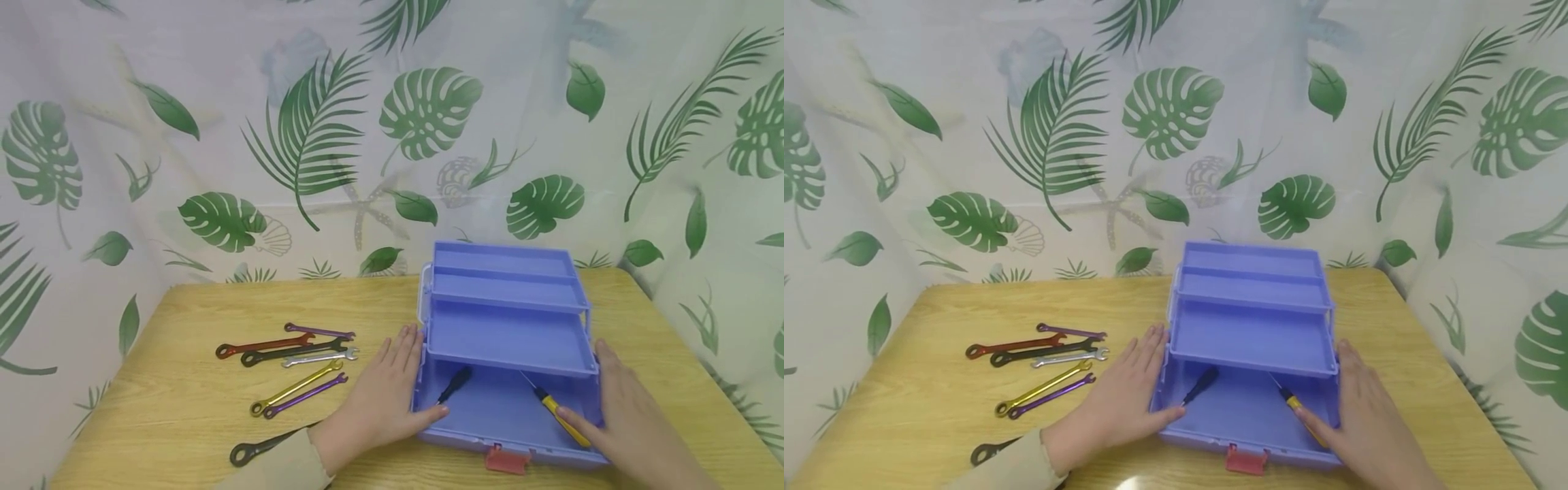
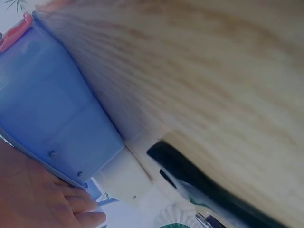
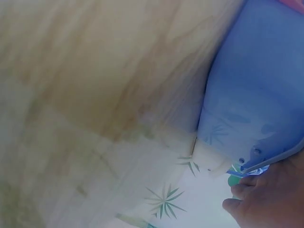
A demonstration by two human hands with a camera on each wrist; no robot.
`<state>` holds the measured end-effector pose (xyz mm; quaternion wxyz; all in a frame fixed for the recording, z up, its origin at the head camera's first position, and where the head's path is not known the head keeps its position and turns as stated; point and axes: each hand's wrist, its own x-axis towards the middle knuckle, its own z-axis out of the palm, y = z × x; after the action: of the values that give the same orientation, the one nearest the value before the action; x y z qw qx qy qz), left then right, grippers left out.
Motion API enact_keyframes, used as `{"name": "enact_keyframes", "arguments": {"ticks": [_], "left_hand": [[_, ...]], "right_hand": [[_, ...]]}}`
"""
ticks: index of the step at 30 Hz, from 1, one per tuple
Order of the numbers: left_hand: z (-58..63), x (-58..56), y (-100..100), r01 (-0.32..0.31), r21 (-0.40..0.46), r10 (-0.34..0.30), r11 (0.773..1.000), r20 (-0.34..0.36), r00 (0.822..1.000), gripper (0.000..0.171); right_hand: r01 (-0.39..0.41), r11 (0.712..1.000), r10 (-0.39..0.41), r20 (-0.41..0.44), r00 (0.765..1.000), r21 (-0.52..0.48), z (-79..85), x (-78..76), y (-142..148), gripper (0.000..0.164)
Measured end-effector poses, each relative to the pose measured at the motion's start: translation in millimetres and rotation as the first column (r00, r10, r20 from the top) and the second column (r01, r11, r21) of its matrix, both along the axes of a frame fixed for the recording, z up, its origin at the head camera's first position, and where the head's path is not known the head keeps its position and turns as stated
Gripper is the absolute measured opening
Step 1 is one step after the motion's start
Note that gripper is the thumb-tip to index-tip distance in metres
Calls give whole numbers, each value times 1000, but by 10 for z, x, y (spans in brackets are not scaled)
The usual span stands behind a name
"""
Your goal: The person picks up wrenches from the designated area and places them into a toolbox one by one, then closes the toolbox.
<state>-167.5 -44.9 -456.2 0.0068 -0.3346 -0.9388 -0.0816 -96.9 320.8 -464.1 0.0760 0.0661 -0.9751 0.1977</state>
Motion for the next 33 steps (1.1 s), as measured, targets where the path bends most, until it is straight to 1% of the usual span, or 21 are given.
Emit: {"name": "enact_keyframes", "arguments": {"ticks": [5,6,12,14,19,23,27,33], "left_hand": [[-11,25,-26,-15,-12,15,1000,-12,1000,115],[-11,28,-32,-17,-15,17,1000,-12,1000,116],[-7,45,-70,-28,-42,28,999,-20,999,118],[-2,52,-82,-29,-48,28,998,-27,999,119],[20,76,-110,-27,-47,27,999,-21,999,121],[19,93,-135,-32,-33,32,999,-11,999,122],[8,105,-159,-41,-28,40,999,-18,999,123],[5,117,-175,-54,-24,54,998,-13,998,125]], "right_hand": [[-8,1000,9,36,999,-6,4,-36,-12,118],[-8,1000,8,56,998,-3,8,-44,-16,117],[-43,999,44,85,995,-10,32,-128,-25,113],[-61,998,62,71,996,-21,38,-156,-24,113],[-93,995,94,39,995,-20,28,-211,-23,112],[-104,995,104,44,994,3,36,-259,-36,112],[-104,994,101,65,993,35,51,-303,-59,114],[-119,992,117,54,992,31,69,-342,-69,115]]}}
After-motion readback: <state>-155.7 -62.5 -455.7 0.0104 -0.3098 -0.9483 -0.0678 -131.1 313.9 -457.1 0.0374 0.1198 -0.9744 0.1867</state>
